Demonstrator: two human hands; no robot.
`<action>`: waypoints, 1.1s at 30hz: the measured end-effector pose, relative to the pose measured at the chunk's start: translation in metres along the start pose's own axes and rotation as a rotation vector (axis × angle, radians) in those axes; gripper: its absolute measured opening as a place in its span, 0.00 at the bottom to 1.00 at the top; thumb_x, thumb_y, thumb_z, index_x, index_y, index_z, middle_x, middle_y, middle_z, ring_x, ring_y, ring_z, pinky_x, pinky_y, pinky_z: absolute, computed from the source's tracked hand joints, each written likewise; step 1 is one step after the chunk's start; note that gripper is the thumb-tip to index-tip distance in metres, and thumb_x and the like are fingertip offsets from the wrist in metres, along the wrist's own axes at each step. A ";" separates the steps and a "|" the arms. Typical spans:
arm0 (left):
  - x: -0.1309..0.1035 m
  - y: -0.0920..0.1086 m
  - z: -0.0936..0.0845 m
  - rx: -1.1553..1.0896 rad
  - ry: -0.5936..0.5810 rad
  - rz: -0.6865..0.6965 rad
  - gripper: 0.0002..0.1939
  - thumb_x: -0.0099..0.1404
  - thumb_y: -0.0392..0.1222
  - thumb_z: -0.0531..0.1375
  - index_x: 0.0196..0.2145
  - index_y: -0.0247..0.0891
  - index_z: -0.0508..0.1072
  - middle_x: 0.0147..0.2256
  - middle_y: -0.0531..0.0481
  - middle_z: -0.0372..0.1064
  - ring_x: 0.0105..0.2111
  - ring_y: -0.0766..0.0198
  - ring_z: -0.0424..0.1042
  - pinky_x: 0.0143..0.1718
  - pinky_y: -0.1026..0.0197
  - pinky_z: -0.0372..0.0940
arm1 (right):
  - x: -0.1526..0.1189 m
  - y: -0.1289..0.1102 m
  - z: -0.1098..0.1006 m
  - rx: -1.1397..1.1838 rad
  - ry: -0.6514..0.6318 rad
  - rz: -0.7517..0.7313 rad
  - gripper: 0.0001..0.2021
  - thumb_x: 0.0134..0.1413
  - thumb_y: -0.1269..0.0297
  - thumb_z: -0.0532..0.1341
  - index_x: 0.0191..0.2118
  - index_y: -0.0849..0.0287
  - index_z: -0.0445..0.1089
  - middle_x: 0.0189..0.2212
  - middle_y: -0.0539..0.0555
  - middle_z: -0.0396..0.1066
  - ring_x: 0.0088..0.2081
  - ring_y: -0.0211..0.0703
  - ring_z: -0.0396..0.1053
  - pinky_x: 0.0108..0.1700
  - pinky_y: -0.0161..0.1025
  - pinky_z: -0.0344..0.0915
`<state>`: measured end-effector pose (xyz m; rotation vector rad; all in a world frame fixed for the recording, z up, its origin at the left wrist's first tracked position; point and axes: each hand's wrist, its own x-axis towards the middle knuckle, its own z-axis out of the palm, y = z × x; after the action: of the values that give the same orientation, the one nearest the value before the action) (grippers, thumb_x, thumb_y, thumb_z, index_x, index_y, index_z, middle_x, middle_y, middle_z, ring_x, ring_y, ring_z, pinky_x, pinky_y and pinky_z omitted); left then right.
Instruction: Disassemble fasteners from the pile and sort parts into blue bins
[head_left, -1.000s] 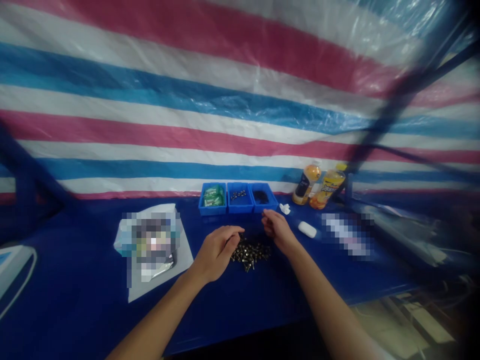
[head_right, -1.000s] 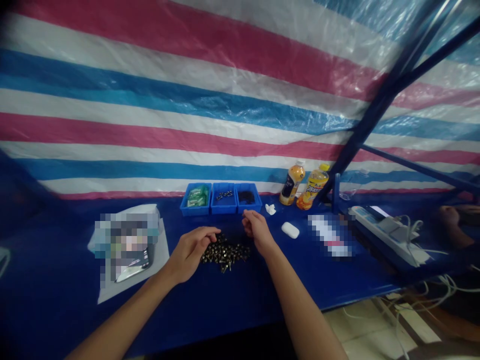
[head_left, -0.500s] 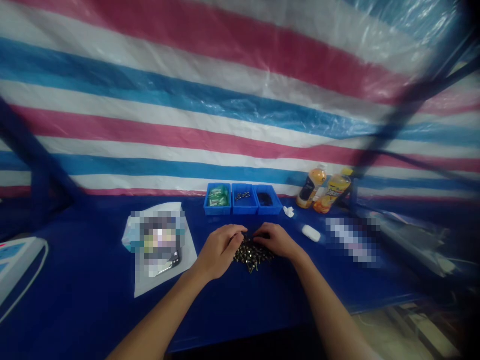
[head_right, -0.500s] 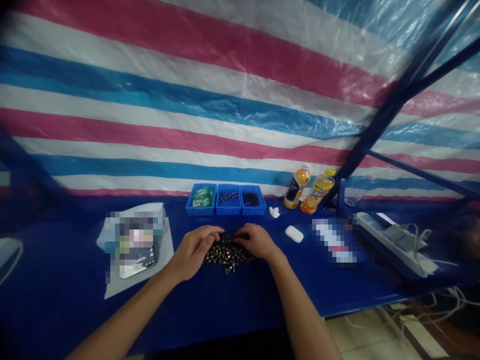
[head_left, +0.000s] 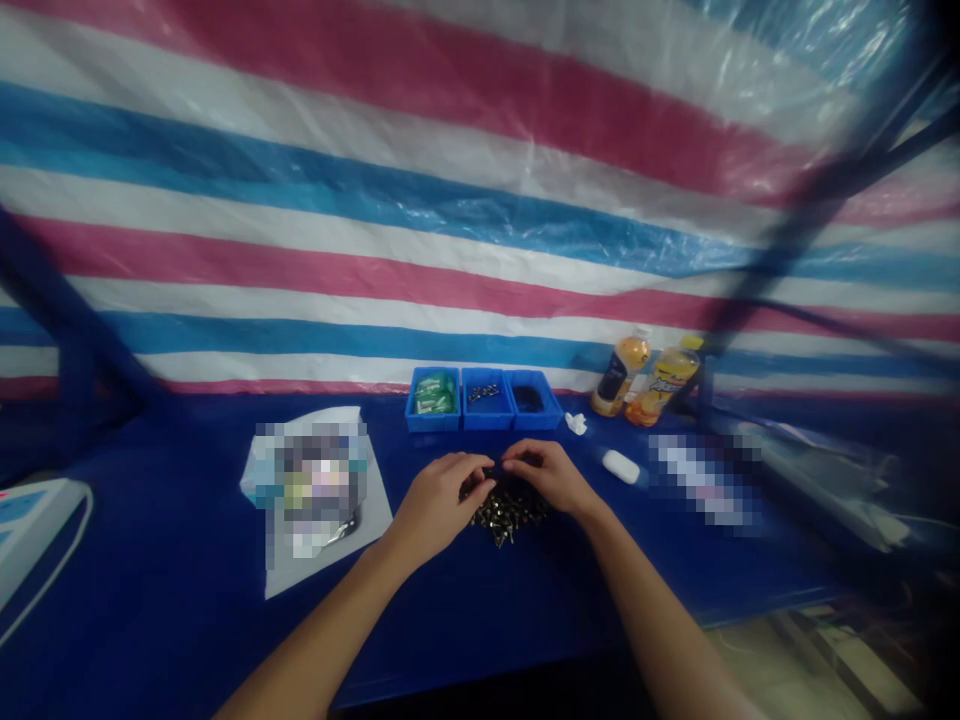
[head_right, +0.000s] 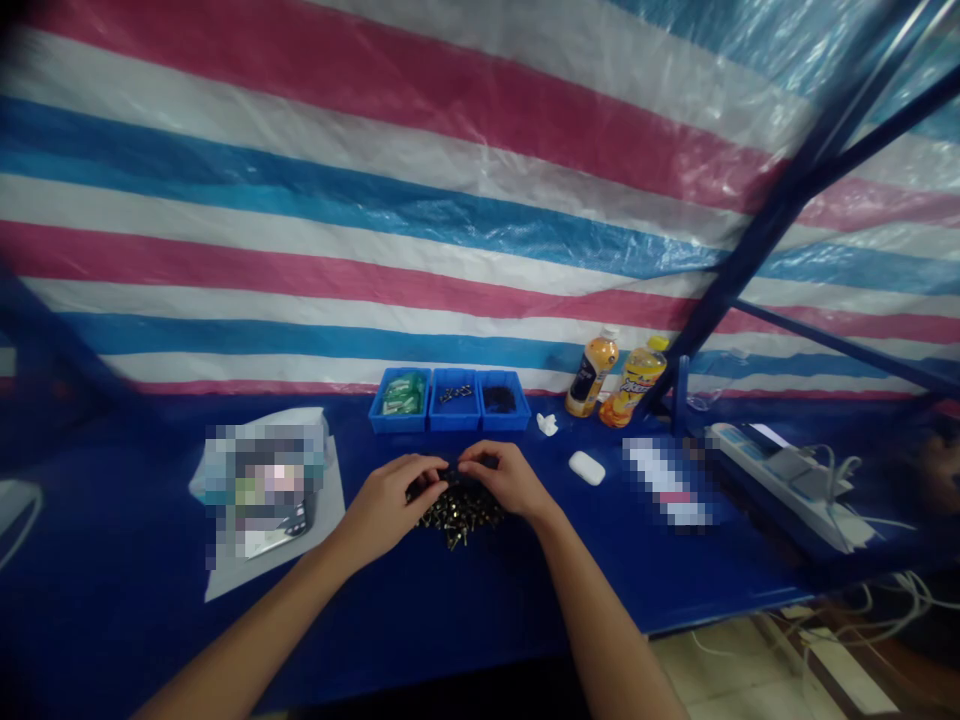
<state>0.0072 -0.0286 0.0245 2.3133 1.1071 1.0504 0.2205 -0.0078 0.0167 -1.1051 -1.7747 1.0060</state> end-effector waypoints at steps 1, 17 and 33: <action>0.000 -0.001 0.001 0.019 0.004 0.019 0.10 0.66 0.41 0.58 0.45 0.44 0.73 0.34 0.51 0.72 0.36 0.62 0.71 0.40 0.59 0.67 | -0.001 -0.002 0.002 0.043 -0.036 -0.001 0.11 0.55 0.57 0.63 0.37 0.59 0.75 0.35 0.53 0.75 0.38 0.43 0.71 0.42 0.40 0.64; 0.001 -0.002 0.002 -0.021 0.071 0.065 0.06 0.67 0.41 0.58 0.39 0.42 0.74 0.33 0.50 0.73 0.33 0.63 0.72 0.37 0.60 0.67 | -0.002 -0.012 0.008 0.042 -0.080 -0.031 0.15 0.59 0.52 0.58 0.34 0.59 0.71 0.31 0.51 0.70 0.35 0.40 0.65 0.40 0.37 0.61; 0.000 0.007 -0.002 -0.040 0.060 0.004 0.09 0.69 0.41 0.54 0.40 0.41 0.74 0.35 0.50 0.71 0.33 0.64 0.70 0.35 0.62 0.66 | 0.006 0.006 -0.002 0.267 0.146 0.165 0.18 0.55 0.48 0.60 0.27 0.59 0.66 0.24 0.49 0.63 0.27 0.37 0.59 0.29 0.35 0.53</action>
<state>0.0090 -0.0324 0.0302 2.2678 1.0938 1.1401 0.2223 0.0002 0.0136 -1.1361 -1.4049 1.1914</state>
